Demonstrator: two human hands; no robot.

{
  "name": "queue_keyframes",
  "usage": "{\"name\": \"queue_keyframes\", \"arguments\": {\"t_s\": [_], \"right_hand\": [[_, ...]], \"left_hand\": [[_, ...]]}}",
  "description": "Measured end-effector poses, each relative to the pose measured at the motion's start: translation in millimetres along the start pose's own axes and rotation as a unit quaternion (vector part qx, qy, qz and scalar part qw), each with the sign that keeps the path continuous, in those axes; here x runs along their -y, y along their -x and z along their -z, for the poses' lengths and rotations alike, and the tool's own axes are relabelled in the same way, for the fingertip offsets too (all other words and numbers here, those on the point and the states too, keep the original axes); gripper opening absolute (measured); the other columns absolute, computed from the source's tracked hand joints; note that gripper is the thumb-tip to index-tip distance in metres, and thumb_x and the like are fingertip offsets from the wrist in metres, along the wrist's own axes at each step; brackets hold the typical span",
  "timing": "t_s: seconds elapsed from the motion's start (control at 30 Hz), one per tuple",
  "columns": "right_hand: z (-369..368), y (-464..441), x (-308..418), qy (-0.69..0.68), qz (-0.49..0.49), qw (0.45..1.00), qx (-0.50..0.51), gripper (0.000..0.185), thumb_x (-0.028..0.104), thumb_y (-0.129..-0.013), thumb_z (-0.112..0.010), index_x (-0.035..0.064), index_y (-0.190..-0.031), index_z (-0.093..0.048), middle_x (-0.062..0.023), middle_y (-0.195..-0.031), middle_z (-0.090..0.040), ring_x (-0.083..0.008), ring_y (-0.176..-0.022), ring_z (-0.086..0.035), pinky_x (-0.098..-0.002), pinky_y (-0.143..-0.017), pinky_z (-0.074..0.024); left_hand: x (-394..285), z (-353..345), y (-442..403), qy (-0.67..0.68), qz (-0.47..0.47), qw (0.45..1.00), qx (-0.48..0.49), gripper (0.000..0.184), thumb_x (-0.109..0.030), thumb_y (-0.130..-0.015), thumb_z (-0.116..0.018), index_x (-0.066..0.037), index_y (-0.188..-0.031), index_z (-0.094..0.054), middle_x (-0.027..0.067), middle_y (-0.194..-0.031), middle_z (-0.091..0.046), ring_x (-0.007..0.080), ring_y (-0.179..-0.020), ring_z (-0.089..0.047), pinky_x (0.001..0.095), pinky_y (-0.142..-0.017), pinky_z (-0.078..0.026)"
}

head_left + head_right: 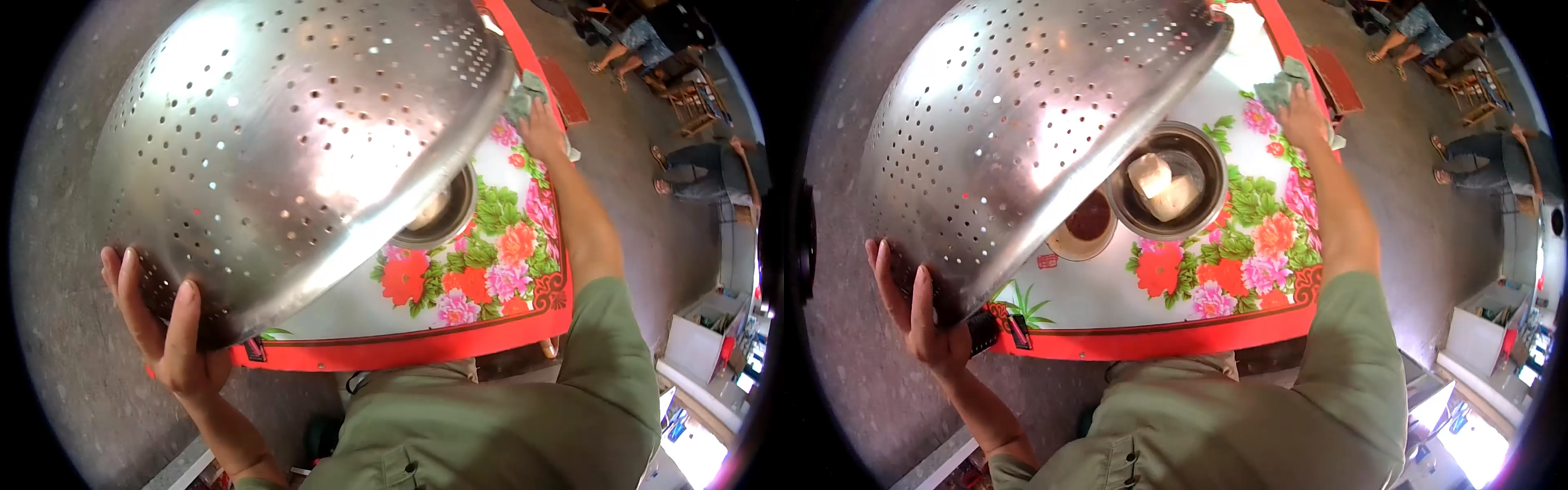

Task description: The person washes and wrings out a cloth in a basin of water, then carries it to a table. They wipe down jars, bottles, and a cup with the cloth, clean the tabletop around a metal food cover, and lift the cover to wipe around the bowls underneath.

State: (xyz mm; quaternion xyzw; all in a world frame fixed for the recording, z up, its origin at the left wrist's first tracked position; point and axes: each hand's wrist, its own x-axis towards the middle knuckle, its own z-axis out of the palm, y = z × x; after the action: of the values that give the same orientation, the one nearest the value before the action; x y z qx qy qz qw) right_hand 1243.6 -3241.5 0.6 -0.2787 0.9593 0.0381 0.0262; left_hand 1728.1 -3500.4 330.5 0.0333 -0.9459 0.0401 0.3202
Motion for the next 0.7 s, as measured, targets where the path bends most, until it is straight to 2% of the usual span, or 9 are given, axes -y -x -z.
{"name": "queue_keyframes", "arguments": {"t_s": [0.1, 0.2, 0.27, 0.3, 0.37, 0.47, 0.5, 0.6, 0.7], "right_hand": [[14, 49, 20, 0.139, 0.065, 0.988, 0.009, 0.063, 0.041, -0.099, -0.033, 0.0006, -0.147, -0.028, -0.0129, -0.157, -0.021, -0.0296, -0.145, -0.019, -0.0392, -0.119, -0.0171], [12, 100, 24, -0.001, 0.094, 0.995, -0.023, 0.060, 0.036, -0.097, -0.041, 0.0023, -0.146, -0.031, -0.0133, -0.155, -0.025, -0.0299, -0.144, -0.021, -0.0394, -0.119, -0.0176], [28, 118, 16, -0.047, 0.150, 0.987, 0.026, 0.058, 0.031, -0.095, -0.047, 0.0048, -0.145, -0.034, -0.0134, -0.153, -0.029, -0.0304, -0.142, -0.025, -0.0406, -0.117, -0.0211], [11, 112, -3, -0.053, 0.165, 0.985, -0.025, 0.058, 0.032, -0.095, -0.046, 0.0060, -0.145, -0.033, -0.0128, -0.153, -0.030, -0.0306, -0.142, -0.027, -0.0421, -0.116, -0.0242], [-6, 79, -31, 0.060, 0.131, 0.987, -0.065, 0.058, 0.033, -0.094, -0.044, 0.0075, -0.146, -0.033, -0.0118, -0.152, -0.033, -0.0315, -0.140, -0.030, -0.0443, -0.113, -0.0294], [17, 51, -42, -0.109, -0.104, 0.986, 0.070, 0.057, 0.036, -0.095, -0.039, 0.0068, -0.144, -0.034, -0.0135, -0.149, -0.036, -0.0332, -0.136, -0.035, -0.0474, -0.108, -0.0324], [-18, 46, -55, -0.157, -0.143, 0.977, 0.002, 0.058, 0.039, -0.096, -0.037, 0.0052, -0.143, -0.035, -0.0136, -0.151, -0.034, -0.0332, -0.137, -0.033, -0.0473, -0.109, -0.0303], [-36, 97, -37, -0.063, -0.162, 0.979, -0.110, 0.056, 0.040, -0.097, -0.036, 0.0046, -0.141, -0.040, -0.0129, -0.153, -0.031, -0.0342, -0.139, -0.030, -0.0471, -0.111, -0.0280], [-33, 181, -21, -0.004, -0.061, 0.992, -0.114, 0.053, 0.036, -0.097, -0.039, 0.0002, -0.136, -0.046, -0.0157, -0.153, -0.029, -0.0382, -0.139, -0.028, -0.0464, -0.114, -0.0243]], "left_hand": [[-3, 2, -4, -0.021, -0.016, 1.000, 0.010, 0.028, -0.014, -0.091, -0.054, -0.010, -0.117, -0.063, 0.0286, -0.138, -0.044, 0.0506, -0.133, -0.036, 0.0596, -0.109, -0.027], [-6, 1, -8, -0.035, -0.010, 0.999, 0.017, 0.031, -0.012, -0.087, -0.054, -0.008, -0.114, -0.066, 0.0278, -0.136, -0.047, 0.0489, -0.132, -0.038, 0.0583, -0.111, -0.025], [-7, 3, -12, -0.048, -0.054, 0.996, 0.045, 0.047, -0.001, -0.077, -0.051, -0.002, -0.123, -0.060, 0.0294, -0.140, -0.042, 0.0503, -0.134, -0.035, 0.0567, -0.109, -0.028], [-8, 2, -11, -0.040, -0.044, 0.997, 0.039, 0.054, 0.006, -0.069, -0.054, -0.002, -0.122, -0.062, 0.0267, -0.140, -0.044, 0.0482, -0.134, -0.035, 0.0564, -0.110, -0.028], [-11, -2, -9, -0.038, -0.026, 0.998, 0.032, 0.052, 0.004, -0.069, -0.053, -0.005, -0.119, -0.065, 0.0247, -0.138, -0.046, 0.0458, -0.134, -0.037, 0.0557, -0.111, -0.025], [-17, -10, -6, -0.045, -0.013, 0.999, 0.011, 0.058, 0.008, -0.061, -0.053, -0.008, -0.114, -0.068, 0.0207, -0.137, -0.049, 0.0415, -0.134, -0.040, 0.0540, -0.112, -0.023], [-17, -10, -5, -0.027, -0.020, 0.999, 0.005, 0.059, 0.009, -0.060, -0.053, -0.008, -0.114, -0.069, 0.0204, -0.137, -0.049, 0.0415, -0.134, -0.040, 0.0538, -0.112, -0.023], [-11, -6, -10, -0.015, -0.025, 1.000, 0.003, 0.062, 0.009, -0.060, -0.051, -0.010, -0.116, -0.068, 0.0183, -0.138, -0.049, 0.0403, -0.133, -0.041, 0.0536, -0.112, -0.023], [-10, 4, -17, -0.018, -0.051, 0.998, 0.032, 0.057, 0.011, -0.064, -0.057, -0.002, -0.120, -0.064, 0.0210, -0.141, -0.046, 0.0418, -0.133, -0.040, 0.0495, -0.110, -0.030]]}}
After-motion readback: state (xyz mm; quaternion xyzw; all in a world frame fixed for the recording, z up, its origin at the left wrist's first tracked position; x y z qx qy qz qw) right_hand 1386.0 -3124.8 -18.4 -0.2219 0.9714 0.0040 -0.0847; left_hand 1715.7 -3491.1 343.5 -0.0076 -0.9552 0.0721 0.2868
